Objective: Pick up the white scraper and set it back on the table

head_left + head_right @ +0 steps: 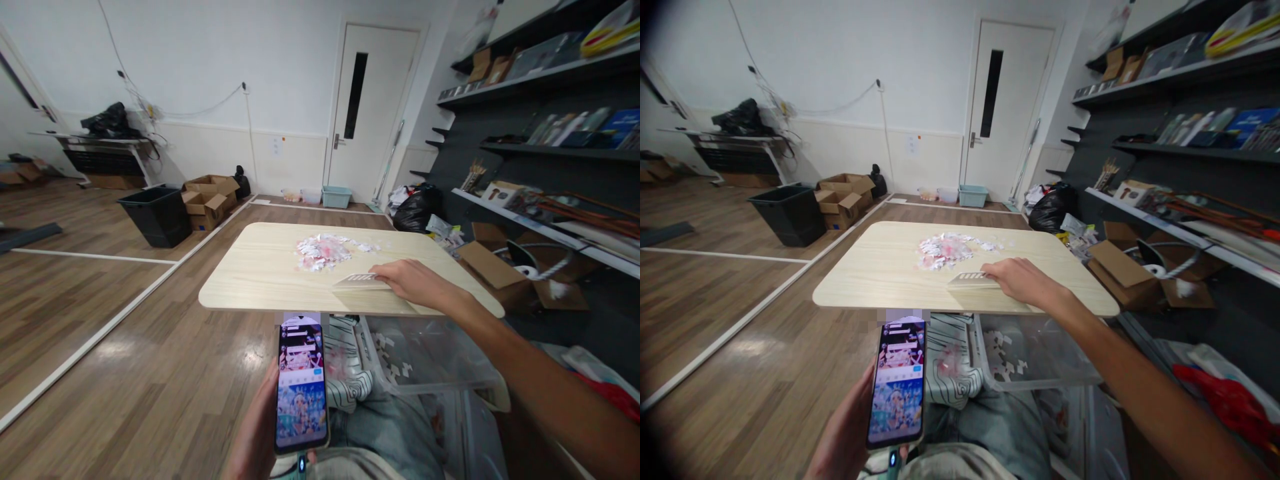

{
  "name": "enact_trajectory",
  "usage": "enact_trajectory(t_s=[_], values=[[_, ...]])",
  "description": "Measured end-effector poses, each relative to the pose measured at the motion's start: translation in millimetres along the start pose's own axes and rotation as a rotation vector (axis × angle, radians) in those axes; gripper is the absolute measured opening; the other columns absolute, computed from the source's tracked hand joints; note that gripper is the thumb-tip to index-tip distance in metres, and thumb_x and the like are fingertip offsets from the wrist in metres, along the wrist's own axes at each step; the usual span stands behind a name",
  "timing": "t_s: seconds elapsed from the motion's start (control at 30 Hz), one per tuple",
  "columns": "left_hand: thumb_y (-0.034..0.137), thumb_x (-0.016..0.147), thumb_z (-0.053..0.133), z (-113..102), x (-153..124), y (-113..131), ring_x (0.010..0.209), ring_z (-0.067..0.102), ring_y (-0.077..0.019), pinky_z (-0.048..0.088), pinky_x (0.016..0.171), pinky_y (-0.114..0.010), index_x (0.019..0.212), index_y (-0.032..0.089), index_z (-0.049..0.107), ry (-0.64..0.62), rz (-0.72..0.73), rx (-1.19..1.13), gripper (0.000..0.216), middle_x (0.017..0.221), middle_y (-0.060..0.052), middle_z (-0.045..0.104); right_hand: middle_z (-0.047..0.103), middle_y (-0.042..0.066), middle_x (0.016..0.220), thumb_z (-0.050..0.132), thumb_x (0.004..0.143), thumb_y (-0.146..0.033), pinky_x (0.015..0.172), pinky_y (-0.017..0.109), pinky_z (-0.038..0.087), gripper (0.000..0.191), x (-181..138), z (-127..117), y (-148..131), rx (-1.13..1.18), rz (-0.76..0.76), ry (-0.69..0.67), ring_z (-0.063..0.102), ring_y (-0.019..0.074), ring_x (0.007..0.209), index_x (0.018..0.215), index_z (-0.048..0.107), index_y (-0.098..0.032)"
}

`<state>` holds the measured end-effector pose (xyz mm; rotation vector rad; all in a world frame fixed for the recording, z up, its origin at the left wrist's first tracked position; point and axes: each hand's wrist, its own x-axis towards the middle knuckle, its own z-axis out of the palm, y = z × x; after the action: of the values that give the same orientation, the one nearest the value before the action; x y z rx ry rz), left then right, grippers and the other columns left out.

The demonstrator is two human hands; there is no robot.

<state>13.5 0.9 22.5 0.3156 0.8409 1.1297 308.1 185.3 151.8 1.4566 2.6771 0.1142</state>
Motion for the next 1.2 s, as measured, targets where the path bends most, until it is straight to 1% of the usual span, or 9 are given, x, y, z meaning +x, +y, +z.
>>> enact_trajectory(t_s=[0.1, 0.27, 0.47, 0.6, 0.7, 0.83, 0.97, 1.1, 1.2], values=[[0.060, 0.088, 0.090, 0.8, -0.8, 0.0, 0.080, 0.081, -0.0304, 0.065, 0.057, -0.037, 0.153, 0.023, 0.071, 0.008, 0.007, 0.029, 0.078, 0.107, -0.010, 0.087, 0.088, 0.012, 0.119, 0.051, 0.109, -0.011, 0.078, 0.030, 0.038, 0.032, 2.9, 5.8, -1.7, -0.021, 0.009, 0.049, 0.081, 0.0261, 0.108, 0.124, 0.077, -0.022], [0.058, 0.086, 0.092, -4.0, 0.4, -0.4, 0.084, 0.082, -0.0319, 0.066, 0.064, -0.039, 0.154, 0.026, 0.071, 0.003, -0.021, -0.003, 0.078, 0.109, -0.010, 0.088, 0.088, 0.013, 0.114, 0.052, 0.111, -0.013, 0.074, 0.031, 0.035, 0.027, 15.1, 16.1, -13.2, -0.073, 0.008, 0.046, 0.080, 0.0259, 0.102, 0.124, 0.075, -0.020], [0.053, 0.086, 0.092, -7.0, 2.0, 2.0, 0.112, 0.083, -0.0389, 0.070, 0.083, -0.047, 0.155, 0.028, 0.071, 0.056, -0.002, -0.030, 0.076, 0.127, -0.012, 0.087, 0.083, 0.014, 0.098, 0.054, 0.114, -0.023, 0.074, 0.030, 0.035, 0.021, 32.8, 13.5, -18.8, 0.015, -0.044, 0.058, 0.074, 0.0241, 0.090, 0.110, 0.073, -0.017], [0.053, 0.087, 0.090, -7.4, 4.4, -1.1, 0.124, 0.080, -0.0383, 0.068, 0.095, -0.046, 0.156, 0.027, 0.071, 0.075, 0.037, -0.027, 0.076, 0.130, -0.011, 0.086, 0.073, 0.006, 0.080, 0.055, 0.107, -0.018, 0.075, 0.028, 0.035, 0.024, 48.0, 13.1, -14.0, 0.184, -0.137, 0.065, 0.061, 0.0180, 0.077, 0.087, 0.068, -0.018], [0.051, 0.088, 0.090, -10.0, 6.6, -6.0, 0.119, 0.081, -0.0364, 0.068, 0.092, -0.042, 0.153, 0.025, 0.073, 0.074, 0.039, -0.018, 0.072, 0.126, -0.011, 0.087, 0.058, -0.001, 0.067, 0.056, 0.098, -0.017, 0.071, 0.028, 0.032, 0.026, 54.9, 17.0, -10.8, 0.301, -0.181, 0.053, 0.049, 0.0145, 0.069, 0.073, 0.059, -0.019], [0.051, 0.090, 0.089, -13.5, 7.7, -10.4, 0.112, 0.083, -0.0348, 0.068, 0.088, -0.042, 0.151, 0.024, 0.074, 0.099, 0.023, -0.009, 0.068, 0.127, -0.012, 0.087, 0.041, -0.006, 0.058, 0.056, 0.087, -0.015, 0.066, 0.029, 0.027, 0.022, 54.4, 20.3, -11.4, 0.358, -0.192, 0.026, 0.039, 0.0125, 0.062, 0.067, 0.052, -0.021], [0.053, 0.089, 0.090, -13.6, 7.4, -11.8, 0.128, 0.078, -0.0349, 0.066, 0.096, -0.039, 0.160, 0.024, 0.068, 0.119, 0.066, -0.023, 0.079, 0.136, -0.011, 0.085, 0.039, -0.007, 0.058, 0.055, 0.085, -0.014, 0.066, 0.030, 0.026, 0.021, 48.3, 18.1, -13.7, 0.386, -0.223, -0.001, 0.037, 0.0115, 0.060, 0.066, 0.050, -0.022], [0.053, 0.085, 0.094, -15.7, 10.5, -14.0, 0.124, 0.080, -0.0346, 0.066, 0.094, -0.040, 0.175, 0.028, 0.050, 0.111, 0.065, -0.020, 0.103, 0.136, -0.010, 0.085, 0.040, -0.007, 0.056, 0.056, 0.084, -0.016, 0.066, 0.030, 0.027, 0.019, 39.9, 15.8, -14.2, 0.441, -0.234, -0.036, 0.037, 0.0115, 0.059, 0.066, 0.053, -0.021], [0.053, 0.082, 0.097, -18.3, 13.3, -15.0, 0.116, 0.082, -0.0348, 0.066, 0.090, -0.040, 0.177, 0.027, 0.046, 0.097, 0.074, -0.011, 0.110, 0.134, -0.012, 0.085, 0.043, -0.007, 0.055, 0.057, 0.084, -0.020, 0.065, 0.029, 0.028, 0.019, 33.1, 15.5, -15.0, 0.480, -0.250, -0.053, 0.038, 0.0113, 0.058, 0.065, 0.055, -0.021]])
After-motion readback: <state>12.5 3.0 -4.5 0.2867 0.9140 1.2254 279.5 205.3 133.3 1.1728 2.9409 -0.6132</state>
